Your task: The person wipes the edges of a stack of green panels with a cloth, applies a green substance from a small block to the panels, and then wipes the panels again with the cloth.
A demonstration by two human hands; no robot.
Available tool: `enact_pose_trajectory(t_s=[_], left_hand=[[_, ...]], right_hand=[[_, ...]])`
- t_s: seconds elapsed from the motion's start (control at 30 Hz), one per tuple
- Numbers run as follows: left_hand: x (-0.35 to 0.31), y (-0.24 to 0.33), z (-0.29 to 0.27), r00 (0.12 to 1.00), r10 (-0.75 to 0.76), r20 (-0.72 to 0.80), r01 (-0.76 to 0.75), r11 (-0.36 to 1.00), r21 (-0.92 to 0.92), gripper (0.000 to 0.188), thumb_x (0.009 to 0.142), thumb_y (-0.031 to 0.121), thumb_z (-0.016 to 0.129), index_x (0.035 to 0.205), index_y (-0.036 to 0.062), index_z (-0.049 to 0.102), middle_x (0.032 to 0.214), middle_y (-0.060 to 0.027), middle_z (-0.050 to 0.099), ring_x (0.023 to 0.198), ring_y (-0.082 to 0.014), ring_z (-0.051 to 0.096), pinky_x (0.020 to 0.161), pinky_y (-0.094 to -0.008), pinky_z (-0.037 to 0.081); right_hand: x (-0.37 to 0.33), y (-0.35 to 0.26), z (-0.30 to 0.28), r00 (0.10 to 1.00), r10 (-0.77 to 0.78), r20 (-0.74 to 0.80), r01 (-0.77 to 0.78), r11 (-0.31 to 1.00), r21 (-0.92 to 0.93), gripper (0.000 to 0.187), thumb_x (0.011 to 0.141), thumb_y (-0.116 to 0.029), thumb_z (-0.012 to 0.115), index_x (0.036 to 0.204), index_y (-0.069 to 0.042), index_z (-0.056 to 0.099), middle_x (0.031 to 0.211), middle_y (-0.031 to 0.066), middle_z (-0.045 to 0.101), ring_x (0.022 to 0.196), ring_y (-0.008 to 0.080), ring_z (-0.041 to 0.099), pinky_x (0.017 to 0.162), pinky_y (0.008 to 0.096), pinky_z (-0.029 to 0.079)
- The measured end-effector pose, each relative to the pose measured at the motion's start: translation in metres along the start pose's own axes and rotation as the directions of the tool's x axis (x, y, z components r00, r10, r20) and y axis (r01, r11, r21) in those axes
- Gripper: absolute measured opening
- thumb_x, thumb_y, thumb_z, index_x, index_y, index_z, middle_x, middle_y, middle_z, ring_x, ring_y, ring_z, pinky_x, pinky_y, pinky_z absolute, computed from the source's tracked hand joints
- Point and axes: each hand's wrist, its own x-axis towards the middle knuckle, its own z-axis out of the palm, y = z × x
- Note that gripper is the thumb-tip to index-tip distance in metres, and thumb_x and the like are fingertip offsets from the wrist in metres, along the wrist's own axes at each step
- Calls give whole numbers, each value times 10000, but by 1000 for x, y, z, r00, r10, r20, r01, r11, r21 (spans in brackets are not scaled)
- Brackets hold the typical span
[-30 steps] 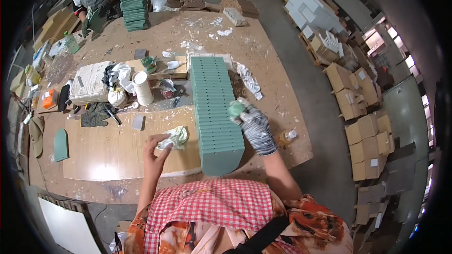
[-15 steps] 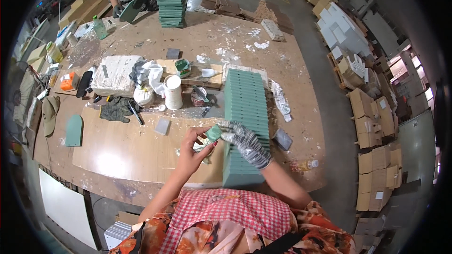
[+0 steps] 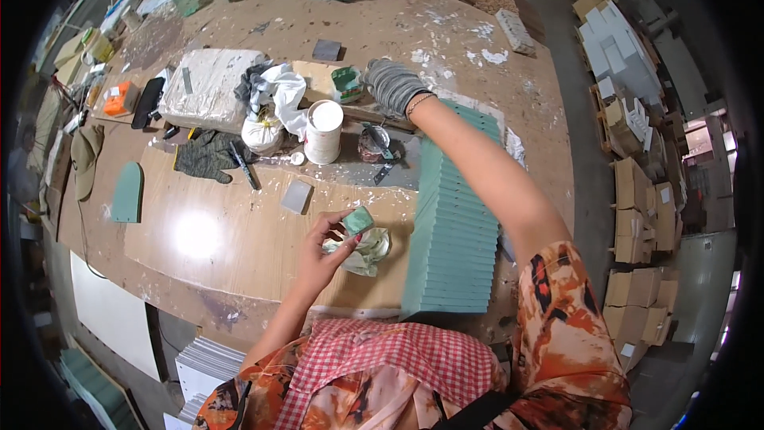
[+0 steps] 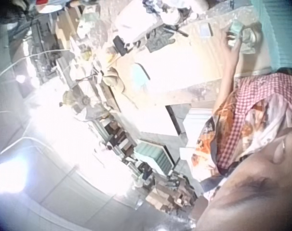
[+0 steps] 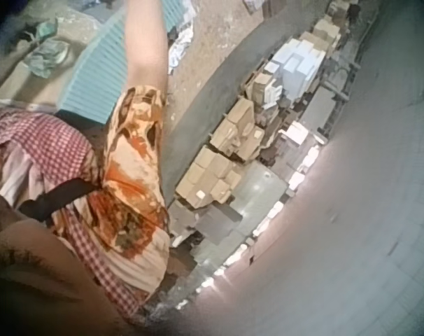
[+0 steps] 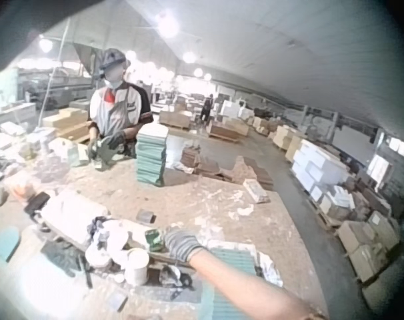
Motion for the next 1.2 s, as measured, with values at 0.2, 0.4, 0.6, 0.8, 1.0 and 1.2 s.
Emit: enact_pose_trajectory(t_s=[0.2, 0.4, 0.6, 0.8, 1.0, 1.2], left_hand=[[7, -15, 2, 999, -43, 14, 43, 999, -15, 434, 810, 18, 659, 1235, 44, 572, 1012, -39, 579, 839, -107, 538, 776, -251, 453], [22, -13, 18, 997, -65, 45, 66, 998, -21, 414, 807, 14, 657, 1212, 28, 574, 1008, -41, 577, 851, -110, 540, 782, -254, 451], [33, -6, 21, 999, -45, 14, 46, 998, -45, 408, 800, 14, 666, 1200, 20, 583, 988, -36, 575, 851, -111, 539, 791, -249, 442], [33, 8, 17, 1000, 6, 1, -6, 1000, -9, 404, 805, 24, 674, 1200, 23, 592, 984, -35, 577, 839, -112, 539, 786, -252, 445], [39, 20, 5, 991, 103, -86, -93, 989, 114, 428, 805, 36, 712, 1213, 6, 587, 973, -49, 593, 816, -118, 573, 754, -251, 472], [42, 57, -1, 972, 136, -190, -153, 985, -78, 427, 837, -8, 684, 1241, -14, 546, 969, -55, 635, 881, -111, 610, 791, -244, 497]], right_hand=[[20, 1, 7, 983, 2, -181, 3, 1000, 27, 227, 841, -103, 530, 986, -47, 696, 985, 166, 687, 915, 327, 671, 742, 414, 550], [24, -7, 9, 988, 101, -118, -97, 994, 44, 227, 844, -106, 549, 986, -24, 707, 1002, 177, 689, 940, 324, 671, 779, 398, 544], [21, -1, 13, 979, 132, -155, -103, 978, 183, 223, 846, -106, 539, 966, -7, 699, 992, 202, 679, 922, 327, 670, 775, 408, 543], [30, 13, 27, 942, 229, -247, -113, 905, 410, 317, 876, -262, 499, 943, -19, 689, 972, 222, 656, 909, 380, 636, 806, 439, 509], [11, 54, 61, 868, 420, -266, -134, 714, 687, 250, 854, -222, 549, 912, -15, 676, 910, 206, 667, 794, 338, 647, 707, 411, 521], [-47, 41, 43, 920, 362, 148, 19, -419, 908, 203, 918, -207, 579, 1041, -58, 641, 805, 63, 674, 560, 122, 572, 438, 243, 468]])
